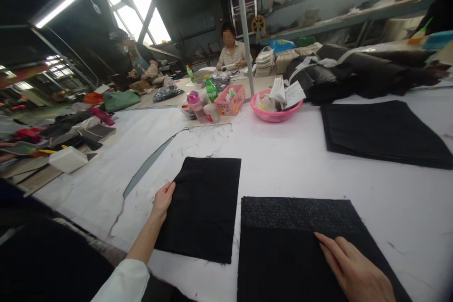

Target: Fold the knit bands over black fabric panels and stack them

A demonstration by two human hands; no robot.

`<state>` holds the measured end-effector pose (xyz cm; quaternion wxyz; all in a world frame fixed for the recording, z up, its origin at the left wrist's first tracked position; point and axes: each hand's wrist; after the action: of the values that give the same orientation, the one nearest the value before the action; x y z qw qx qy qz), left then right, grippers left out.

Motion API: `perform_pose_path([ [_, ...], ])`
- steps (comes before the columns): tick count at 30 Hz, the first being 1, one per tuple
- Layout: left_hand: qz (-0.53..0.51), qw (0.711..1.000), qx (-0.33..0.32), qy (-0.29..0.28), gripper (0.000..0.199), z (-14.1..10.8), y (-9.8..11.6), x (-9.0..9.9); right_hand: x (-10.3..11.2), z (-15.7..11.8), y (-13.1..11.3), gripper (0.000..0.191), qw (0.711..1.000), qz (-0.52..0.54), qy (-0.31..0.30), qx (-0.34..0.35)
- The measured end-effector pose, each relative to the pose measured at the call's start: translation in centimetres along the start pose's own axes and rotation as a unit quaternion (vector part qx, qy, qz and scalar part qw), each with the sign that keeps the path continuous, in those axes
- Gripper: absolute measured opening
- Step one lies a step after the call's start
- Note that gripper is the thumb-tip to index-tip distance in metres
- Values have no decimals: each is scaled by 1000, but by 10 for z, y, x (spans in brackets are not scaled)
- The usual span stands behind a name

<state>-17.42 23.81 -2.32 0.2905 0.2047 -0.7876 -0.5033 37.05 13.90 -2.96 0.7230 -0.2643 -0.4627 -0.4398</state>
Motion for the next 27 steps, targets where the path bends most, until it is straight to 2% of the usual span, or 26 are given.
perform_pose_path([
  [8,11,999,-27,32,35,4,-9,6,-3,-1,1,41,1000,7,-5,1],
  [13,6,999,-7,46,30,6,-10,11,-1,2,1,42,1000,10,3,0],
  [19,10,999,19,39,21,2,-3,13,2,4,-2,41,1000,7,10,0],
  [27,16,999,25,31,19,-1,5,12,2,3,0,43,1000,9,15,5],
])
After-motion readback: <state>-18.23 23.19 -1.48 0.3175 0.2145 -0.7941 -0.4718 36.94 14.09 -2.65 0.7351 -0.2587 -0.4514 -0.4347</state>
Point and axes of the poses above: each hand's wrist, its own z-axis towards the middle knuckle, its own x-axis out of the back of the hand, y = z × x, and after that the axes turned 9 degrees about x, right-handed
